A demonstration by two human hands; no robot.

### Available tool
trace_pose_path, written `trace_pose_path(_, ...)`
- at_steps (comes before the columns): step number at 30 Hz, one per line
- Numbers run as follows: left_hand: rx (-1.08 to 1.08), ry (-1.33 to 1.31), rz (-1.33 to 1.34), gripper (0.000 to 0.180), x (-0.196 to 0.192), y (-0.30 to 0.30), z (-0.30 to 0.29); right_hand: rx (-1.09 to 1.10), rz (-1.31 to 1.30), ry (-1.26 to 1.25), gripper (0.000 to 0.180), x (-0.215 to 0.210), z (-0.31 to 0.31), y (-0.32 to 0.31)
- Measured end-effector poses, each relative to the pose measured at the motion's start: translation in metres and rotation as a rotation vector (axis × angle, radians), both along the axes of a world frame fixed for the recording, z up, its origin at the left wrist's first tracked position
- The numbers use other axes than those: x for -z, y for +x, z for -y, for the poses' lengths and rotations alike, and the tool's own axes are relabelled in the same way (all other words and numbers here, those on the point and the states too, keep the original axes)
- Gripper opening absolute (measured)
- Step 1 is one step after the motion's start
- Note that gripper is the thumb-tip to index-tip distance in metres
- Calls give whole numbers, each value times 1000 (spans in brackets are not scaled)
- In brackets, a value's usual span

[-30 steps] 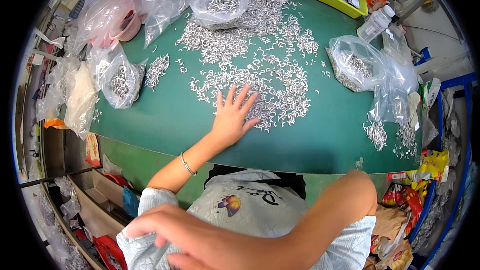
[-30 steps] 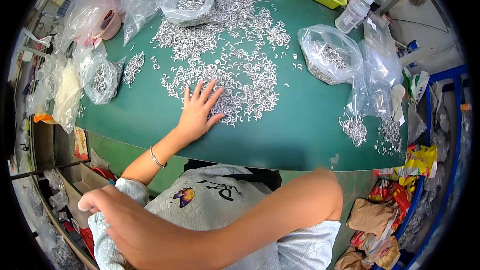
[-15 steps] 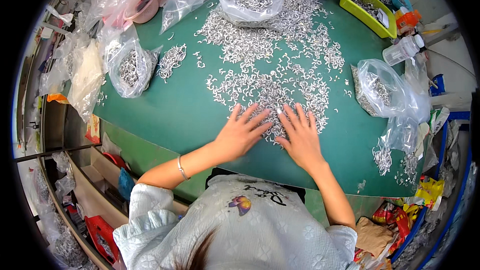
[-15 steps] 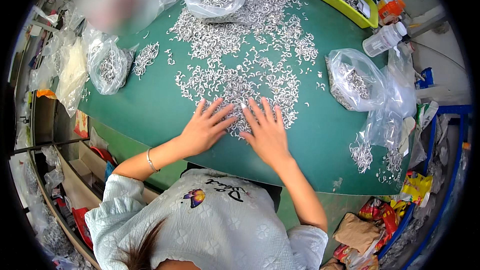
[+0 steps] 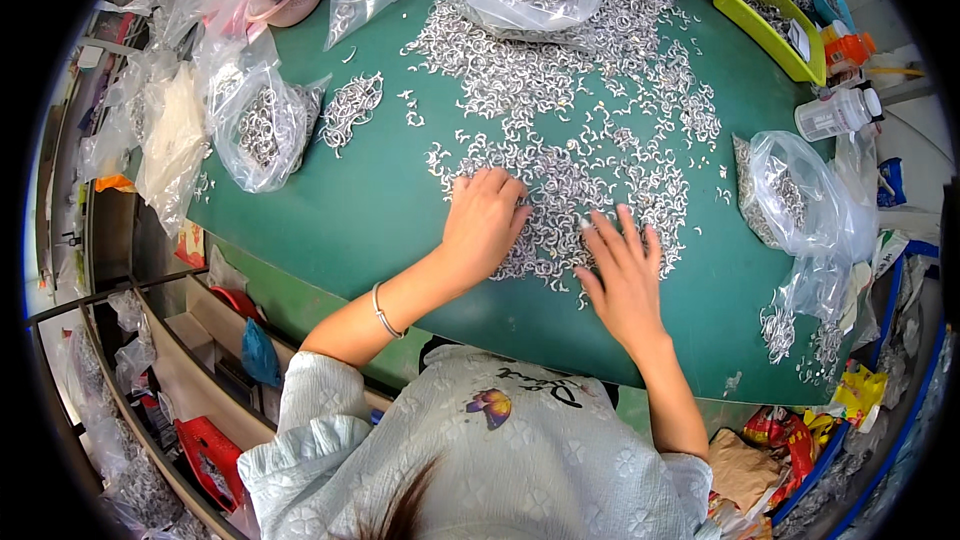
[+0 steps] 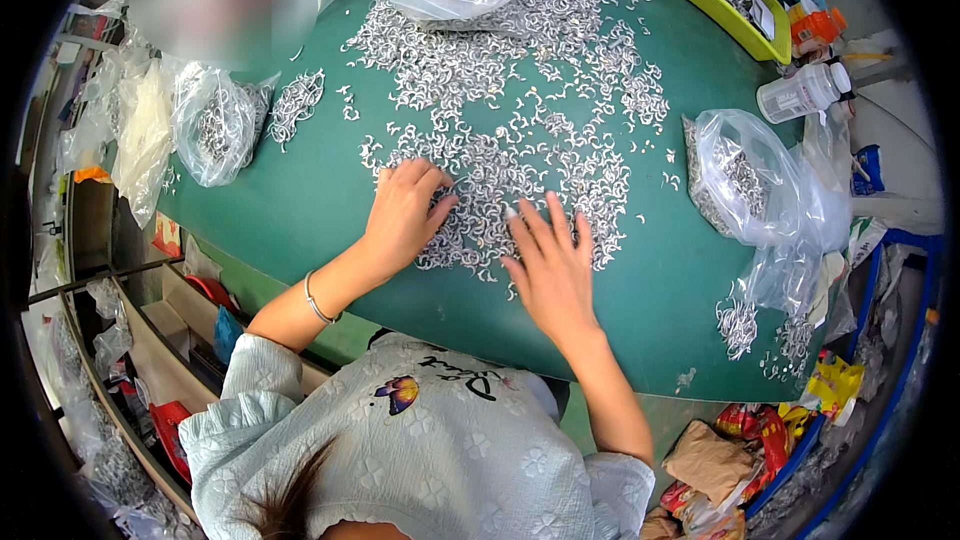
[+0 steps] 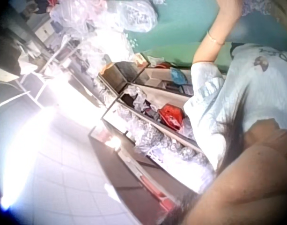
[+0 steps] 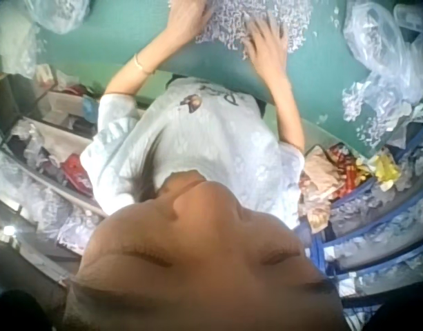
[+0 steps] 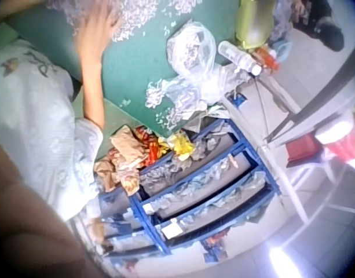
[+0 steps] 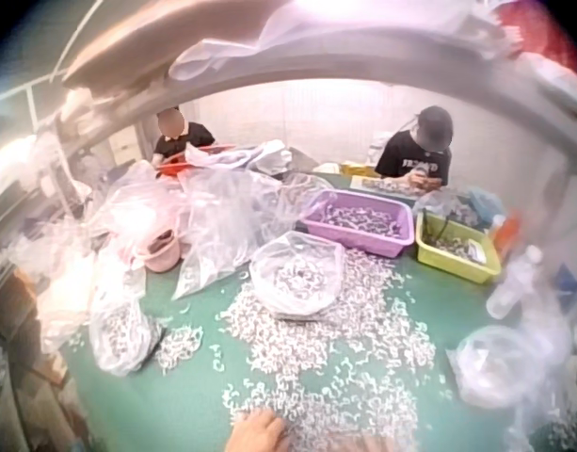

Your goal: The person sorts and organizes small silver-colored crescent-shaped metal parts on a green workspace, placing them into plastic containers and bags by hand and with a cloth.

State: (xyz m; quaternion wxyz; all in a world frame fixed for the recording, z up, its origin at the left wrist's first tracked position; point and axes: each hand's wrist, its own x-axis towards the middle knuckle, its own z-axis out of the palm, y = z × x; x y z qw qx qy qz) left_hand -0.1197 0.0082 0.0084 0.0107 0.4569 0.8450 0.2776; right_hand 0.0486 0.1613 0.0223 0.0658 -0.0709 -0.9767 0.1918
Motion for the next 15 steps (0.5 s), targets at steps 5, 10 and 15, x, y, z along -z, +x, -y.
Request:
trace_pose_path(5, -25, -33, -7, 19, 0, -1, -1, 108, -85, -150, 38, 1, 0, 12)
trace_pose_path(10, -44, -56, -4, 17, -1, -6, -4, 208, -150, -74, 37, 1, 1, 14)
trace_pose_path(15, -35, 66, 32, 17, 0, -10, -8, 344, -158, -61, 40, -5, -22, 14)
